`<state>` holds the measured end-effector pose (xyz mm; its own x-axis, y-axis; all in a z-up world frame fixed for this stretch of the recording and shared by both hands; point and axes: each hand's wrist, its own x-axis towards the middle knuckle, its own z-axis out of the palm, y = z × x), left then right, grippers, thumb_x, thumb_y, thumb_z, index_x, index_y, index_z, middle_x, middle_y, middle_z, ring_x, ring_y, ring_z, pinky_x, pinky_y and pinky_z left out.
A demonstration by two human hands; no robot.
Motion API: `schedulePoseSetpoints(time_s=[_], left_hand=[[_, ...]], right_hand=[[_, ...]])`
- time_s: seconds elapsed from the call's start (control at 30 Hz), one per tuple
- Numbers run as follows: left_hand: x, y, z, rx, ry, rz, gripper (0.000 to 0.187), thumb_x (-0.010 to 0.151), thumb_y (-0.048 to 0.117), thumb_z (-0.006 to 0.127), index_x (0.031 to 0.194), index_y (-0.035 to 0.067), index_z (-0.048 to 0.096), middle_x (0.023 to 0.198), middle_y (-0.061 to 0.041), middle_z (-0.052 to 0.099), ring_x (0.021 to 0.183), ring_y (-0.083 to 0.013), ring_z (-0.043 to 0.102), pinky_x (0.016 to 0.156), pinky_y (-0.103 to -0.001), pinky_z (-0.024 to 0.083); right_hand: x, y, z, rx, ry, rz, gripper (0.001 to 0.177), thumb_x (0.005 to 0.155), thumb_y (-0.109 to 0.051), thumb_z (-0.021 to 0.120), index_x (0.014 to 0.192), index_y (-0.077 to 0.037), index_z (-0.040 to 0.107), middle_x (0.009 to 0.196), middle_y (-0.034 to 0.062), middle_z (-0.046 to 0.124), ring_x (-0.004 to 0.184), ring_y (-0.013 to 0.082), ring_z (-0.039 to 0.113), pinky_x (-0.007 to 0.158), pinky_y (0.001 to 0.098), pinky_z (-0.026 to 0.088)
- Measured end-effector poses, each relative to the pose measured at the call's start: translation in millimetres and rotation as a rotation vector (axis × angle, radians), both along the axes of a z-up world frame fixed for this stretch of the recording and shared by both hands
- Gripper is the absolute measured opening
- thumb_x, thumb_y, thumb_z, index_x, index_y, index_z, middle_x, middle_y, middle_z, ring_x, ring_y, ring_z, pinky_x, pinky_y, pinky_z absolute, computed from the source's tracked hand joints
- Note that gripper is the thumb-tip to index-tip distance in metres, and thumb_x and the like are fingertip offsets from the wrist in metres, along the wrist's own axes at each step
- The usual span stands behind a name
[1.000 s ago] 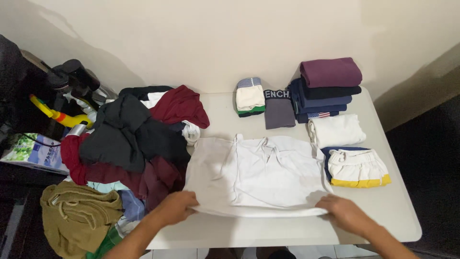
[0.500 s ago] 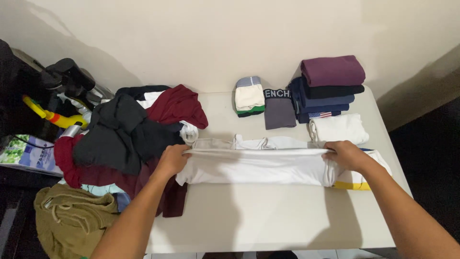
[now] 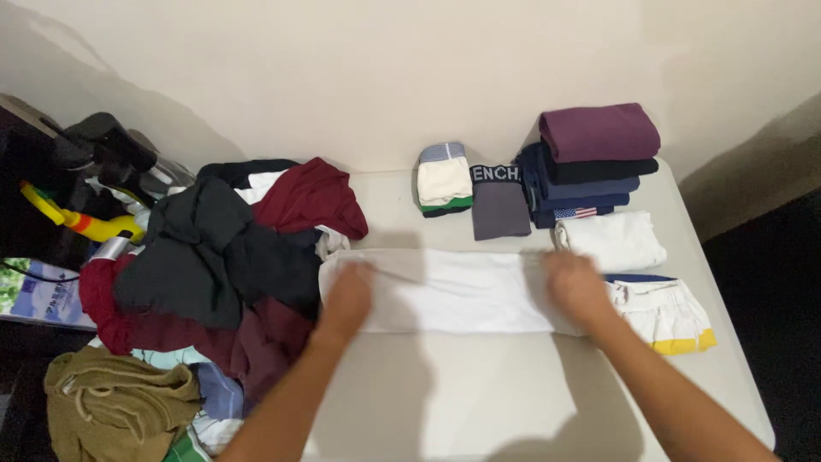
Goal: Folding several items of clothing, including t-shirts and shorts, and organizing them into stacks on a white table.
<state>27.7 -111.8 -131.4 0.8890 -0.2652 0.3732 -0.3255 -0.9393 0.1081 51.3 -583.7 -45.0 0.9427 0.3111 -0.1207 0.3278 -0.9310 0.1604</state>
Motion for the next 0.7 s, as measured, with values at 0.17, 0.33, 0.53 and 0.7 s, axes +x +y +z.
schedulePoseSetpoints(time_s=[0.17,0.33,0.53,0.7], left_hand=[[-46,-37,60,-0.058,0.45,-0.276,0.063,0.081,0.009,0.059,0.142,0.003,0.046,0.148,-0.028,0.045,0.143,-0.0453,0.039,0.119,-0.056,0.031],[-46,-10,39,0.161,0.503,-0.128,0.071,0.082,0.01,0.059,0.149,0.005,0.036,0.159,-0.034,0.033,0.139,-0.0524,0.032,0.11,-0.062,0.03],[-26,20,28,0.341,0.249,-0.088,0.059,0.088,0.017,0.063,0.143,-0.002,0.051,0.14,-0.026,0.055,0.133,-0.0422,0.052,0.109,-0.054,0.043],[-10,39,89,-0.141,0.519,0.048,0.032,0.074,0.012,0.063,0.1,0.01,0.08,0.099,-0.02,0.075,0.096,-0.0395,0.07,0.088,-0.05,0.054]], right_hand=[[-64,68,71,0.031,0.349,0.116,0.095,0.084,-0.038,0.07,0.158,-0.009,0.019,0.164,0.0232,0.021,0.151,0.0399,0.022,0.119,0.0583,0.022],[-59,23,-8,-0.051,0.293,0.008,0.09,0.091,-0.034,0.062,0.159,0.001,0.015,0.167,0.0249,0.017,0.15,0.0377,0.022,0.121,0.052,0.022],[-43,-14,-38,0.202,-0.037,0.099,0.067,0.081,-0.026,0.067,0.14,0.002,0.049,0.146,0.0234,0.053,0.133,0.0374,0.054,0.109,0.043,0.044],[-9,-40,6,0.513,0.409,-0.217,0.039,0.085,-0.017,0.065,0.121,-0.01,0.077,0.1,0.019,0.079,0.085,0.032,0.076,0.087,0.0409,0.06]])
